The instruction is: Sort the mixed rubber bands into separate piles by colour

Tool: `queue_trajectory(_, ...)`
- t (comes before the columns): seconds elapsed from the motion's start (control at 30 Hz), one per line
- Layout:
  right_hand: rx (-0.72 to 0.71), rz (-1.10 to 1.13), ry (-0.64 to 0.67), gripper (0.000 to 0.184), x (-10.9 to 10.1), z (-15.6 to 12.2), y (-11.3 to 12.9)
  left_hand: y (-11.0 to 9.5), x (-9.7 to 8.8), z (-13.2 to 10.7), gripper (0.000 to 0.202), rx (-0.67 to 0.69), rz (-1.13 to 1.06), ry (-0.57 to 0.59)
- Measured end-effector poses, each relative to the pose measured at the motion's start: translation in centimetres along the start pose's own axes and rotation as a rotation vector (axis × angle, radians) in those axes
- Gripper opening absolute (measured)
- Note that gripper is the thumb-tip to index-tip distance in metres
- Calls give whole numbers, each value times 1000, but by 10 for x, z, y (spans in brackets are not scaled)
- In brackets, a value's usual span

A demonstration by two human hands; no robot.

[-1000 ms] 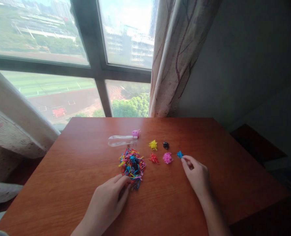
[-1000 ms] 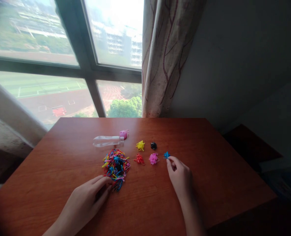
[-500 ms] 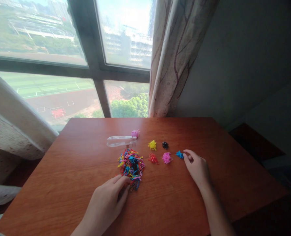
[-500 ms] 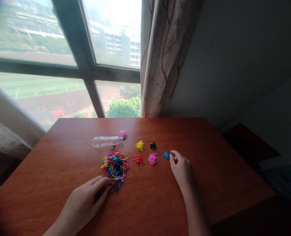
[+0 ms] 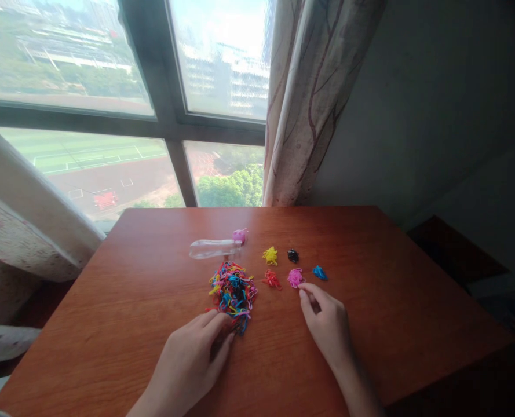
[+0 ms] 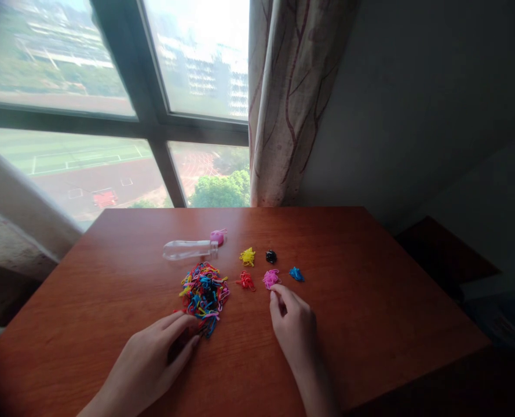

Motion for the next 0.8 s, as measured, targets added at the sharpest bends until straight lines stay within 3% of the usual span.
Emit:
queue_trajectory(0.17,-75,100,88,21,24,-17,36,0,2,-1,17,22,7,9)
queue_trajectory(0.37,-117,121,173,20,42,-28,60,5,-2,1,20,44,-91,1)
queue_trajectory(0.8,-145,124,273,21,53,-41,77,0,-2,1,20,100,-81,3)
Point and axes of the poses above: each hand's wrist, its own z-axis towards the middle knuckle, its own x-axis out of the palm, y = z × x, the point moved 7 cm from there along z, towards the middle knuckle, and after that the axes turned 5 degrees about -z, right-handed, at the moved point
